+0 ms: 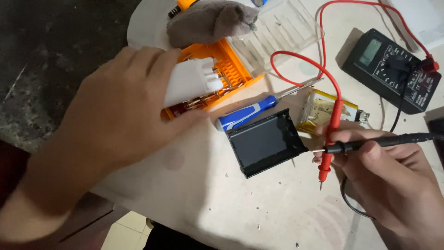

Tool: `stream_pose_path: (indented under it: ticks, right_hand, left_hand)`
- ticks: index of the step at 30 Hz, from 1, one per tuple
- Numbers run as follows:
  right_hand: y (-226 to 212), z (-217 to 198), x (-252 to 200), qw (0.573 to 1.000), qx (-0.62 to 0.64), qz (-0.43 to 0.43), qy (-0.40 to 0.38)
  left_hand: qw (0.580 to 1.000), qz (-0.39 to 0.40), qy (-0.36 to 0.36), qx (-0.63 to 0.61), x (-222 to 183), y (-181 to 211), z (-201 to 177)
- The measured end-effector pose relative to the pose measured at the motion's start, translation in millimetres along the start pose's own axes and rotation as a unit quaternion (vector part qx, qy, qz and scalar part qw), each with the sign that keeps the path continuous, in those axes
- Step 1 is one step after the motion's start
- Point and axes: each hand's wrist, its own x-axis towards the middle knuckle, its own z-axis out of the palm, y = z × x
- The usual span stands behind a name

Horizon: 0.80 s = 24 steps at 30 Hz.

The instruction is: Testing a lithium-ion battery with a multimeter and soldering connections on a circuit board.

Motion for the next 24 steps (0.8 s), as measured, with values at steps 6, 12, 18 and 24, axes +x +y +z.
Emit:
stream_pose_path:
  ticks: [6,12,18,24]
  right_hand:
    - [-14.8,19.4,-4.4,0.997,-0.041,0.032,0.058]
    - [1.1,-1.4,1.8,1.0,-0.014,-0.014,-0.017]
    - [16.2,-19.9,9.5,0.991,0.031,-0.076,-0.103]
    - [1.7,-0.9,2.4,1.0,0.011,-0.01,-0.014]
  left_hand:
    - [0.994,0.106,0.001,-0.007,21.2,-51.3,1.9]
    - [0.973,0.029,-0.164,-0.157,45.2,-71.9,-1.0]
    - [0.978,0.046,-0.021,-0.2,40.4,-49.1,-22.3]
    - [0.991,0.079,0.035,-0.1,56.6,-35.3,7.3]
